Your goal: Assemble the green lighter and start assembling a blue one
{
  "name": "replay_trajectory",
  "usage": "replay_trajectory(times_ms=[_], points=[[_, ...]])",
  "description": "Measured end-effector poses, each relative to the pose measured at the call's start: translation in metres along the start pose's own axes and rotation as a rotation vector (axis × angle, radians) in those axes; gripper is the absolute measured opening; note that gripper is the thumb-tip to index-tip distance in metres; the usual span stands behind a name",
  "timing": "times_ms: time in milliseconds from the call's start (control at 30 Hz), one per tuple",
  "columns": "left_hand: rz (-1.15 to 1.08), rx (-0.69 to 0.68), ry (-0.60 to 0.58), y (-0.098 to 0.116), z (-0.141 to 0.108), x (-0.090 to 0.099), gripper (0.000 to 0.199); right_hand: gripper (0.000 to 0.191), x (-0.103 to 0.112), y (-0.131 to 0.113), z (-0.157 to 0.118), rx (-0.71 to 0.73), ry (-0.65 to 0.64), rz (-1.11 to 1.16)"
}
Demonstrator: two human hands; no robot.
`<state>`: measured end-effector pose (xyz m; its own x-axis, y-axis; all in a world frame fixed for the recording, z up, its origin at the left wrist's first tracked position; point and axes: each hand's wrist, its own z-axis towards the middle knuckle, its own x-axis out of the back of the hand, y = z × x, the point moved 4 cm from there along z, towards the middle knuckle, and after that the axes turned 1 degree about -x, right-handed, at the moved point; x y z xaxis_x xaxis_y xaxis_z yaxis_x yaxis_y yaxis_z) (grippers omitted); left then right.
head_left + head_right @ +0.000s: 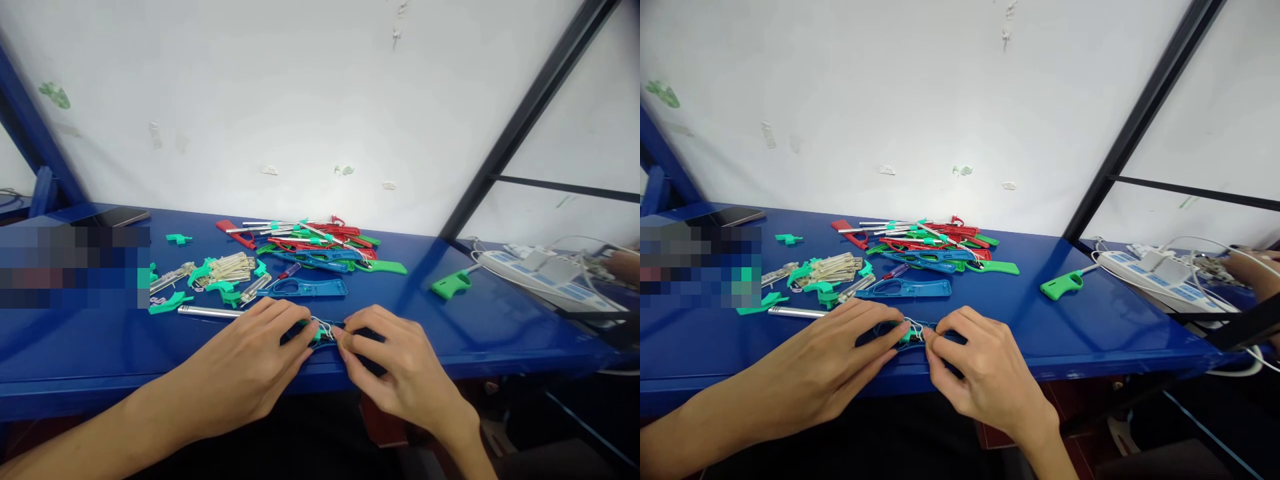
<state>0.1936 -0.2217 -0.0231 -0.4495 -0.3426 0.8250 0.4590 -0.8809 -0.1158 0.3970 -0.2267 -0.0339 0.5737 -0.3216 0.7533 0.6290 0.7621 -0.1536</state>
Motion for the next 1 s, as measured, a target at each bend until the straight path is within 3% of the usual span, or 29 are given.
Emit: replay_trajectory(times_ms=[333, 500, 733, 833, 1000], points=[[-0.041, 0.020, -0.001, -0.003, -0.004, -0.004, 0.029, 0.010, -0.001, 0.007, -0.004, -0.077, -0.049, 0.070], [-0.057, 0.068, 0.029, -0.005, -0.010, -0.003, 0.041, 0.007, -0.001, 0.008, -0.004, -0.108, -0.049, 0.092], [-0.124, 0.151, 0.150, -0.016, -0.011, 0.001, 0.037, 0.029, -0.002, 0.010, -0.004, -0.150, -0.037, 0.117], [-0.122, 0.152, 0.112, -0.020, -0.009, -0.002, 0.038, 0.036, -0.001, 0.012, -0.005, -0.197, -0.052, 0.113], [-0.108, 0.083, 0.008, -0.026, -0.012, -0.004, 0.051, 0.031, -0.001, 0.016, -0.005, -0.225, -0.062, 0.178]])
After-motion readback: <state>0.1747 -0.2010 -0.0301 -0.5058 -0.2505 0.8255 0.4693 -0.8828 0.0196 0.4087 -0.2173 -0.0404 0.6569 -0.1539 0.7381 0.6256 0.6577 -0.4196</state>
